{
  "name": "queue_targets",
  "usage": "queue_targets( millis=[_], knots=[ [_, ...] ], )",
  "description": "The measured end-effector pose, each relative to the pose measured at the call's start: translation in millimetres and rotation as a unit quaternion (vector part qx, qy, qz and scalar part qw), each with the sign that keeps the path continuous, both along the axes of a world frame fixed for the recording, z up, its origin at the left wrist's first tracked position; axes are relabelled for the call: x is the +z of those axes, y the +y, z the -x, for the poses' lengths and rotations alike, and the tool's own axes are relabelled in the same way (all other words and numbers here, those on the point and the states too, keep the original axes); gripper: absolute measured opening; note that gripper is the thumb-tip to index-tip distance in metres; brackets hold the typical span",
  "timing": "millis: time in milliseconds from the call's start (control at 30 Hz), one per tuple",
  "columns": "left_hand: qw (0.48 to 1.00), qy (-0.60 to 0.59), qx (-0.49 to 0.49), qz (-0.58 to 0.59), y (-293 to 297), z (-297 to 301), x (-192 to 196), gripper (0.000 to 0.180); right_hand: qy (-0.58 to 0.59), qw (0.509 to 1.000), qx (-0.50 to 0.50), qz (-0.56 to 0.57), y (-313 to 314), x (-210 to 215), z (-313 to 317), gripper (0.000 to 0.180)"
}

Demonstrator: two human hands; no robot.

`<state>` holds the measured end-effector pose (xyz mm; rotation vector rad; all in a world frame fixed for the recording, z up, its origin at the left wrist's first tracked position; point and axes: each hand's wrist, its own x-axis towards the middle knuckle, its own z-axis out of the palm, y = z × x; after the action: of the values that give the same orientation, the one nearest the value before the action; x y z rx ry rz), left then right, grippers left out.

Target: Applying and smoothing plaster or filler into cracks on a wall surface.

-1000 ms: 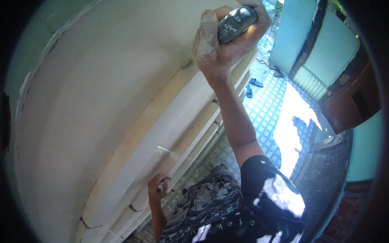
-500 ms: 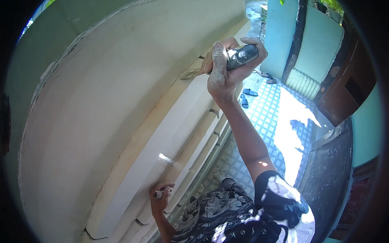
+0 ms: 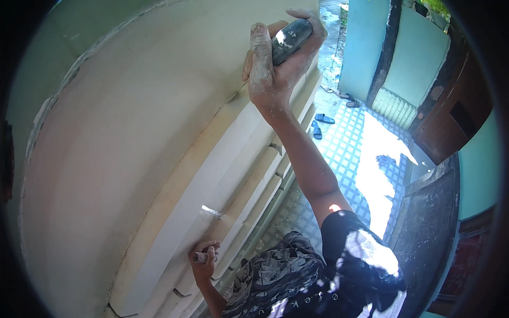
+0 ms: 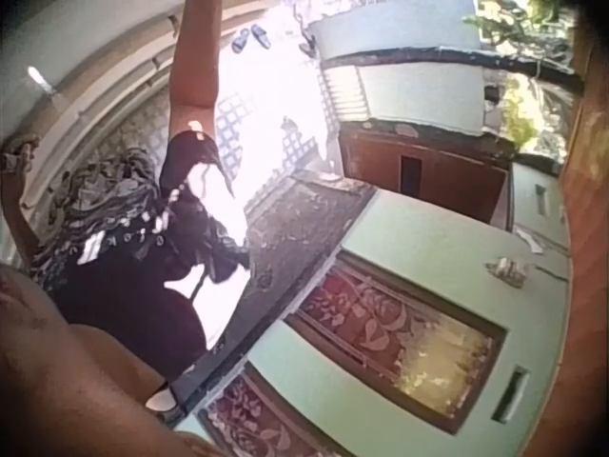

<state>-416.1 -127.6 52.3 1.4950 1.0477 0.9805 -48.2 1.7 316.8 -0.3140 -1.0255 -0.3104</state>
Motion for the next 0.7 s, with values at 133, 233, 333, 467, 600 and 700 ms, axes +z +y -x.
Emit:
queue_targets(
  millis=[133,233,333,467,600,700],
  knots=[
    [1.000,-0.005,0.004,0.002,1.9,-1.7,-1.5,0.014,-0.043,0.994,-0.010,0.103,-16.3,8.7,-9.9,0.032],
    [1.000,0.001,0.005,-0.002,-2.4,-7.4,-3.2,0.015,0.035,0.997,0.066,0.031,-46.2,45.7,-10.6,0.028],
    [0.999,0.024,0.021,0.006,-2.2,-0.5,1.3,0.015,0.072,0.993,0.086,-0.022,-24.2,39.8,-2.6,0.028],
    [0.998,-0.009,0.034,-0.044,3.0,-10.4,-15.1,0.015,0.078,0.984,0.156,-0.039,-5.7,29.0,-0.5,0.037],
    [0.998,0.016,0.052,-0.043,-1.1,-6.1,-13.0,0.017,0.084,0.976,0.183,0.086,-30.6,32.9,-4.8,0.036],
    [0.997,0.002,0.063,-0.034,-1.7,-9.1,-12.2,0.018,0.272,0.960,0.056,0.029,-30.5,51.4,0.4,0.031]
  ],
)
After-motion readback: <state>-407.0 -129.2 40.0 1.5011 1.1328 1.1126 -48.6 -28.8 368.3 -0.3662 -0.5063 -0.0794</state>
